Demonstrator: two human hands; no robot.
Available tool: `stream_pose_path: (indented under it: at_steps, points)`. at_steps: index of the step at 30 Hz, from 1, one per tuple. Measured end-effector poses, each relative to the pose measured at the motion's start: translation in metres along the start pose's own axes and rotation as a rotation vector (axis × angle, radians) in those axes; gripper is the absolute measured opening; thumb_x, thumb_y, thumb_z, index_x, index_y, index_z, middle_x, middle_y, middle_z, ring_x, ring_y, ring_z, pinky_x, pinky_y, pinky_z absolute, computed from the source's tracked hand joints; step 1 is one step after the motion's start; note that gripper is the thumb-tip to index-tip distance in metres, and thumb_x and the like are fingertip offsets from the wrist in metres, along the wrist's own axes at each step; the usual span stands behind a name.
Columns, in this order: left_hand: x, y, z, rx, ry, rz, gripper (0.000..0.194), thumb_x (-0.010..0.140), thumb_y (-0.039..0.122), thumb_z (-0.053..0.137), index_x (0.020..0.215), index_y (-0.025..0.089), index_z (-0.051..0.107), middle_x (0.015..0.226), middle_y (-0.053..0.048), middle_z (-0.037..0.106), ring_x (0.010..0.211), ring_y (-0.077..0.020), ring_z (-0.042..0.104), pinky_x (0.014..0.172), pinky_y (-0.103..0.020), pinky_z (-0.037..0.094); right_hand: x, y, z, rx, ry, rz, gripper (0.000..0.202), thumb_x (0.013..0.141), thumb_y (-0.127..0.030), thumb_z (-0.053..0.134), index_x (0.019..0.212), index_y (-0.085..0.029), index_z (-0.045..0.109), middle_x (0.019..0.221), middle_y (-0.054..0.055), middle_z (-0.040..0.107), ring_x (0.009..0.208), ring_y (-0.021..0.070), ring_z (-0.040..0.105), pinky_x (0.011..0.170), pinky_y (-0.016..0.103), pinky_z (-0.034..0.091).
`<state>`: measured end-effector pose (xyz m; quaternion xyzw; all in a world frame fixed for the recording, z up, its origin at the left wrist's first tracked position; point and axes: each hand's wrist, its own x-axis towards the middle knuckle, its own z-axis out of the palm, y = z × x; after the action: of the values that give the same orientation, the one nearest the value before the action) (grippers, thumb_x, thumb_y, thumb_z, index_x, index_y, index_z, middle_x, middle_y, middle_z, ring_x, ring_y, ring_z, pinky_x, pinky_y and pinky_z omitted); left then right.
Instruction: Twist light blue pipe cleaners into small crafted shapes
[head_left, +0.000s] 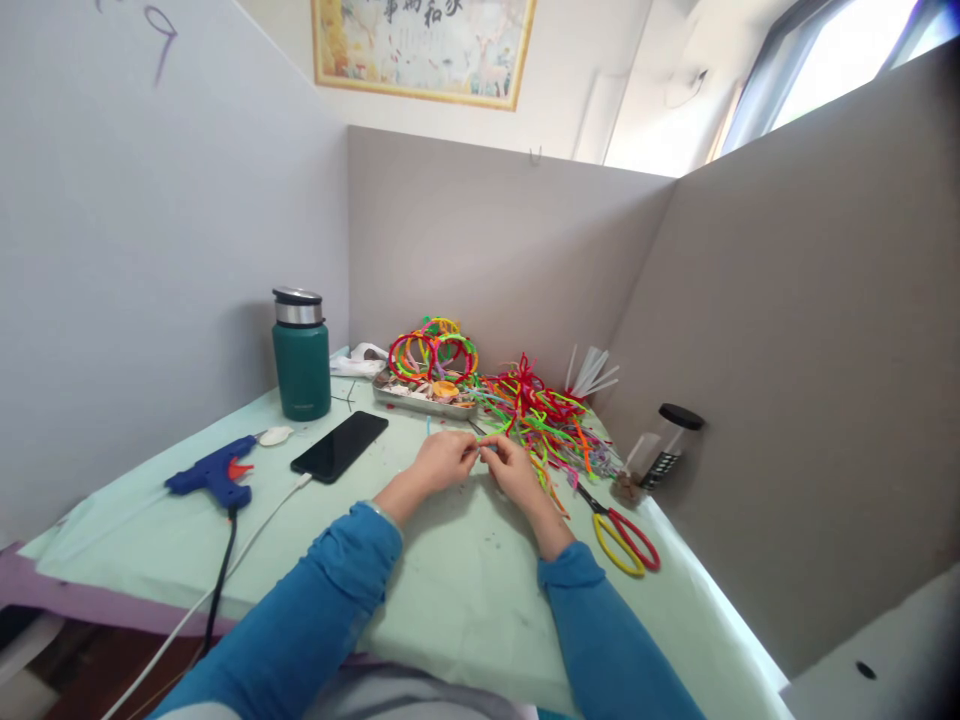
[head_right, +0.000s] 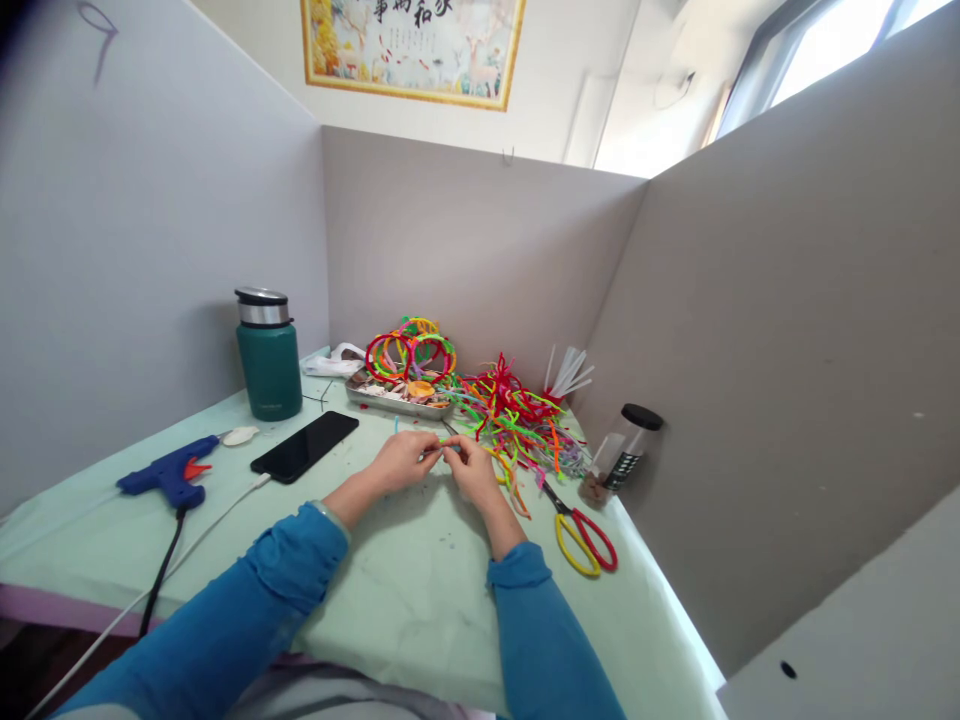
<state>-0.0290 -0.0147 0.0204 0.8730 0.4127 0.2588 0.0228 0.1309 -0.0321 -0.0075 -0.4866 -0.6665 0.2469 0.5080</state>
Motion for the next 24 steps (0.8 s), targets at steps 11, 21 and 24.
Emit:
stream_pose_path:
  at_steps: [11,21,24]
  points:
    - [0.000,0.001,-0.001,0.012,-0.033,-0.017,0.020,0.080,0.027,0.045,0.079,0.019,0.064,0.078,-0.005,0.065,0.074,-0.0173,0.058,0.065,-0.024,0.038,0.001,0.009,0.002,-0.101,-0.015,-0.060,0.021,0.079,-0.029,0.051,0.089,-0.017,0.065,0.064,-0.001,0.057,0.055,0.0130,0.047,0.052,0.023,0.035]
    - [0.000,0.001,-0.001,-0.001,-0.048,-0.035,0.020,0.078,0.025,0.045,0.081,0.019,0.064,0.080,-0.005,0.067,0.076,-0.0176,0.059,0.066,-0.025,0.039,0.001,0.011,0.003,-0.098,-0.020,-0.071,0.021,0.081,-0.033,0.053,0.089,-0.018,0.065,0.060,-0.002,0.053,0.051,0.0127,0.045,0.050,0.023,0.034]
    - [0.000,0.001,-0.001,-0.013,-0.051,-0.032,0.020,0.078,0.024,0.045,0.082,0.019,0.064,0.081,-0.005,0.067,0.076,-0.0176,0.059,0.066,-0.025,0.039,0.001,0.011,0.003,-0.107,-0.016,-0.077,0.021,0.081,-0.033,0.053,0.089,-0.018,0.064,0.060,-0.002,0.053,0.052,0.0128,0.045,0.050,0.023,0.034]
